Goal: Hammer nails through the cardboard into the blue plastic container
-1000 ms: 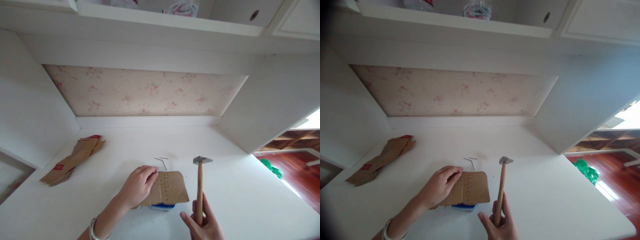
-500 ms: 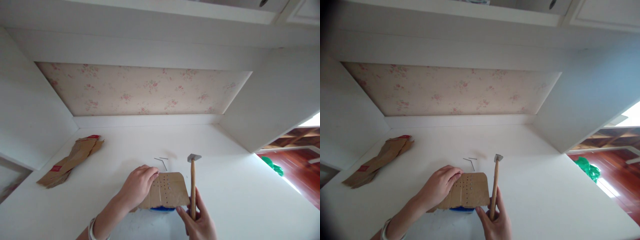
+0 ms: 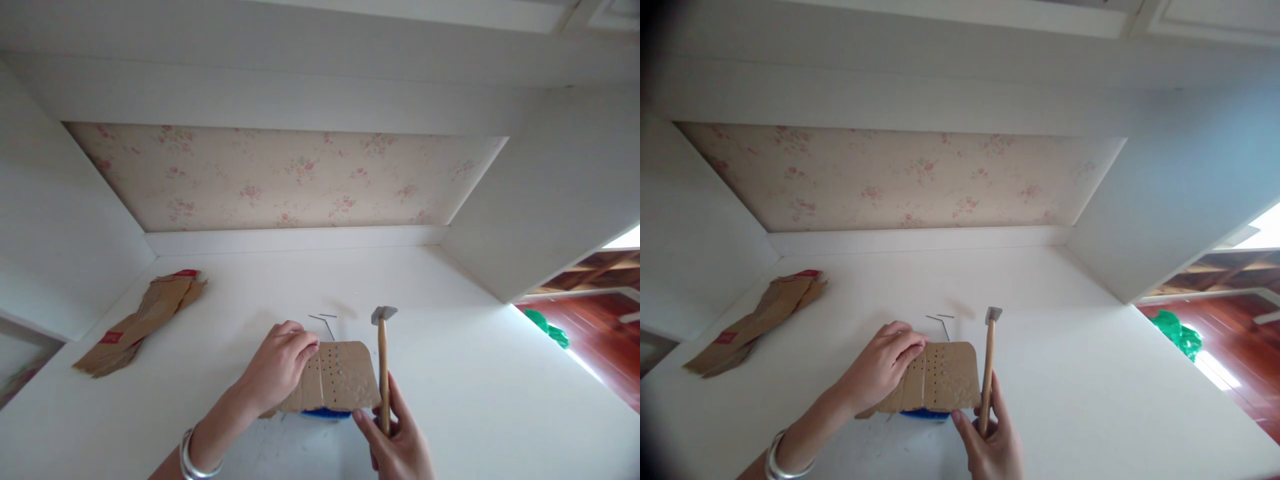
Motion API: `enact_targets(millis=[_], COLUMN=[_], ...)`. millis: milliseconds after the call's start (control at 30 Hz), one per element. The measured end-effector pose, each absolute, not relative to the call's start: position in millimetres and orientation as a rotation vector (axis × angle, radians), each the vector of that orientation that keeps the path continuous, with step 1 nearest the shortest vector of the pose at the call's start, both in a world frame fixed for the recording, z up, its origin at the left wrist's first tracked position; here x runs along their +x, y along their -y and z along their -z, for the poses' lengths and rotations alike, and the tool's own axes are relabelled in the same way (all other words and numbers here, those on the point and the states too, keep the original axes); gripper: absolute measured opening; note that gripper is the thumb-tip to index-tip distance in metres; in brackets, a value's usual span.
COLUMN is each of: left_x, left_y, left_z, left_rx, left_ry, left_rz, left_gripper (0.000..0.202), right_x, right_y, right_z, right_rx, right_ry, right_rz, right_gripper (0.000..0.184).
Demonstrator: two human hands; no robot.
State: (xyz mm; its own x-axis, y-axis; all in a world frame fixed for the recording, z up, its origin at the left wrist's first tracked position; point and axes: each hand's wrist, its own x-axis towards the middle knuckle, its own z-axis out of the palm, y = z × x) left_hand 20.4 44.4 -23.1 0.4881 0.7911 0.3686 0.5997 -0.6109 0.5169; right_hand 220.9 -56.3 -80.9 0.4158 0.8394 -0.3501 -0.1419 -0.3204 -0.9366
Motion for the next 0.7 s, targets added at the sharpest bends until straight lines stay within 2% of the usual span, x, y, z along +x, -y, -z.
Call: enact_targets(millis=[167,333,700], left_x=[18,22,31], left_y=[-31,-3,1], left_z=[3,-11,6], left_rx=[2.415,2.202,2.136], left_ry=[-1.152,-1.117,-1.100], left_rz=[-0.997,-0.846,-0.854], left_gripper=[0.013,0.019,0.016], right_x=[225,229,234], right_y=[60,64,73], right_z=[81,75,70], right_rx=[-1.588,-1.601,-1.596], right_ry=[0.657,0.580,0.552], right_rz=[-1.123,-1.086,-1.123], right_gripper=[0.108,0.098,0.105])
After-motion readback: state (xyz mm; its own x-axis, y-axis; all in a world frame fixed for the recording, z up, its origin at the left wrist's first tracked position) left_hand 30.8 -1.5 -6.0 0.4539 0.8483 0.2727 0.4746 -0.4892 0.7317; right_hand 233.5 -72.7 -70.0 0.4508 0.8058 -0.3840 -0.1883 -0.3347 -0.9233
